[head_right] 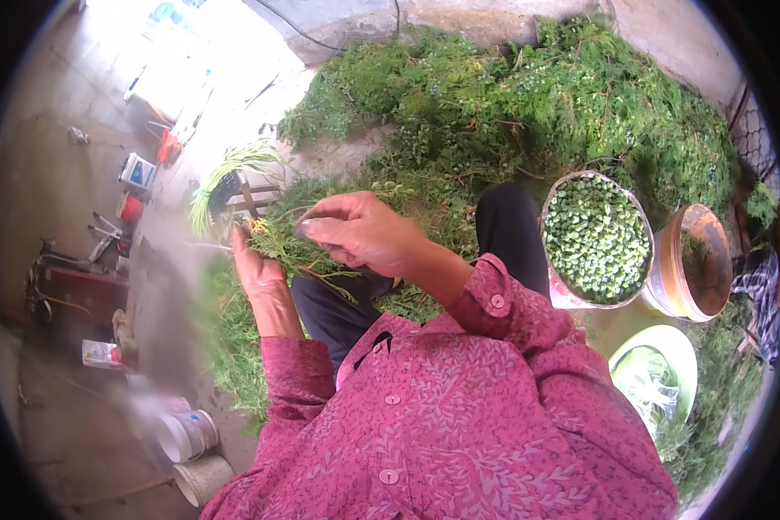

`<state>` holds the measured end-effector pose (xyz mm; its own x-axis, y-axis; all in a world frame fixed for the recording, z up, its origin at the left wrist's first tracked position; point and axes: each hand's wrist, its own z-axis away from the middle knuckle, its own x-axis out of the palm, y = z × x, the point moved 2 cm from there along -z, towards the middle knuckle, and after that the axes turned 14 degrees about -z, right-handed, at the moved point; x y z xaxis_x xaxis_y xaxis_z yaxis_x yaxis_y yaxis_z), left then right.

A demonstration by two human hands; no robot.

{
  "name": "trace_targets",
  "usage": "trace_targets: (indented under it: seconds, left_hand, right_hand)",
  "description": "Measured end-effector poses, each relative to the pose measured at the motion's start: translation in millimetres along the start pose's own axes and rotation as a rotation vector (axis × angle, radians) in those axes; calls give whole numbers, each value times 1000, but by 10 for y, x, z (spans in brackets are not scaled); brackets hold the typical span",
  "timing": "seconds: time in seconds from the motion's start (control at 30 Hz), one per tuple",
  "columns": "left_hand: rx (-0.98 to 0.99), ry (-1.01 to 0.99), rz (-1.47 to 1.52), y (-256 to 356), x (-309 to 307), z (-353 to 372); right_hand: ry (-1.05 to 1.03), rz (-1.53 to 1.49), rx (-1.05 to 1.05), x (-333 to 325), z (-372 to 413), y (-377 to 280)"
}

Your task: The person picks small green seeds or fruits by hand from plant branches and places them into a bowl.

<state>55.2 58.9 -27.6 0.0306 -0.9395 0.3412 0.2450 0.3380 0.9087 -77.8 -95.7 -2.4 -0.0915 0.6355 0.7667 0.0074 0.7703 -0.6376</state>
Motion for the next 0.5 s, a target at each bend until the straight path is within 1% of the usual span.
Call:
trace_targets:
  seconds: [0.03,0.1,0.13,0.17,0.23,0.27,0.33,0.4,0.47,0.5]
  left_hand:
    - [15,-35,12,-9,18,0]
    - [30,-72,27,-18,63,27]
    - [28,-68,25,-9,93,61]
    - [26,-63,25,4,127,95]
    - [36,-47,40,43,195,184]
    - [42,-27,52,58,207,218]
    - [45,3,31,65,212,246]
    - [48,29,12,64,219,240]
    - [96,-55,89,38,228,220]
    - [96,-55,88,37,232,232]
  right_hand:
    - [2,0,-3,15,-47,52]
    - [39,534,-394,-5,-188,186]
    - [136,706,-376,-75,-247,253]
    - [136,707,-379,-130,-277,297]
    - [206,645,-209,-208,-314,362]
    - [205,643,-209,-221,-327,378]
    - [264,562,-327,-209,-347,358]
    - [274,499,-344,-173,-372,366]
    - [284,438,-357,-155,-401,393]
    - [294,395,-410,-165,-426,417]
